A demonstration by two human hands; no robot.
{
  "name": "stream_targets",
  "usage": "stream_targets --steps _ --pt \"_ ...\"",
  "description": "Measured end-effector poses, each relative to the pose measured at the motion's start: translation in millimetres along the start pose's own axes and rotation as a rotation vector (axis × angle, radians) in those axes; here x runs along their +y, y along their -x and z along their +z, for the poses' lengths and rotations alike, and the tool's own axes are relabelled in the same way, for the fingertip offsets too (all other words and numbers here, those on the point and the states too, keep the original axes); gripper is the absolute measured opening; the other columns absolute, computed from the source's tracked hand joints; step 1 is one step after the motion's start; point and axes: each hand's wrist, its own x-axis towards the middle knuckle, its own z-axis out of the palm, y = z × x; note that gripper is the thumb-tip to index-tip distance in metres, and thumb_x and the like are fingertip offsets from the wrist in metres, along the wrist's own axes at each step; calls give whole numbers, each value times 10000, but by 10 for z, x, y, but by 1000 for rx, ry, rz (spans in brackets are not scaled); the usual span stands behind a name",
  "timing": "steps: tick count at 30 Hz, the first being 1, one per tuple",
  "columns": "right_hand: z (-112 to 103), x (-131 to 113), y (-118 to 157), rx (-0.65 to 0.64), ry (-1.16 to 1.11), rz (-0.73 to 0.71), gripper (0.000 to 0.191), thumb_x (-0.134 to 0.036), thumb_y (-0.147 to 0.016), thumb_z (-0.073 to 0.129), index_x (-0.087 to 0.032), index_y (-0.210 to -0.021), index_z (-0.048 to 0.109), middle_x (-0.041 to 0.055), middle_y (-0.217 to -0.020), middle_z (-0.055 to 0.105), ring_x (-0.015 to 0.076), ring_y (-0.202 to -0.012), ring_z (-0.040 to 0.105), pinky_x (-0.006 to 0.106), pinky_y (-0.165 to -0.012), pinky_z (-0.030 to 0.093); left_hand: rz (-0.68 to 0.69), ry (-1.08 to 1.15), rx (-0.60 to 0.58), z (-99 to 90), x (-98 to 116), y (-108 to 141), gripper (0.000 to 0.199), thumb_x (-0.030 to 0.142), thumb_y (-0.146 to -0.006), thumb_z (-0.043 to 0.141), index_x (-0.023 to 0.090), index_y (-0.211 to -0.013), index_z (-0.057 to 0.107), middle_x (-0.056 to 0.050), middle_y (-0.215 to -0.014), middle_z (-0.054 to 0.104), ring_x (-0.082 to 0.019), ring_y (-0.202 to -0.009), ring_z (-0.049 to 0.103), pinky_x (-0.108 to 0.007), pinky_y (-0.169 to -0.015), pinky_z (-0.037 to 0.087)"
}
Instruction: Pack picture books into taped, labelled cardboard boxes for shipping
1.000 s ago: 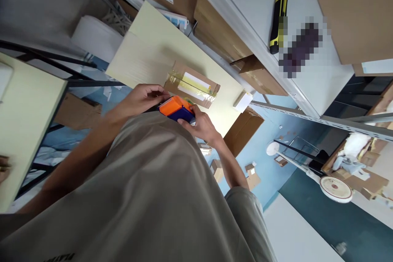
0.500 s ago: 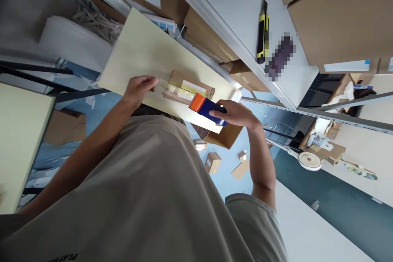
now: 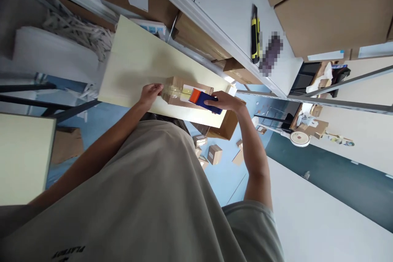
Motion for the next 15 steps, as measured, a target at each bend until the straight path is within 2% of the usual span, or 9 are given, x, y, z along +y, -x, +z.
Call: stream_targets --steps 3,7,11,13,15 --pt "76 16 -38 22 -7 21 547 -719 -930 713 -172 -951 703 116 -858 793 215 -705 737 340 -632 562 -8 6 -19 71 -126 -72 382 530 -782 845 184 -764 684 0 -675 639 -110 -618 542 -257 -631 456" --pt "142 21 -13 33 18 27 511 -681 -973 664 -173 -996 712 95 -851 788 198 -691 721 328 -624 541 12 -28 -5 181 -213 -50 397 569 -799 810 189 -816 694 6 -709 649 -117 -651 550 -257 -643 442" --pt "184 21 -11 112 122 25 495 -676 -955 683 -184 -996 719 89 -853 775 207 -697 700 335 -628 494 122 -57 46 231 -268 24 359 543 -833 755 193 -897 708 -17 -822 690 -131 -751 605 -247 -711 470" --pt "183 35 -22 130 150 11 497 -679 -955 676 -184 -966 717 98 -862 773 211 -708 692 338 -636 477 148 -92 91 233 -281 52 341 503 -844 755 200 -991 708 -29 -905 700 -135 -789 630 -244 -739 485" --pt "162 57 -31 111 139 -11 503 -683 -952 675 -183 -951 718 108 -868 775 216 -713 690 343 -647 476 109 -137 153 231 -259 83 395 453 -842 772 209 -1138 678 -33 -965 696 -132 -778 636 -242 -725 489"
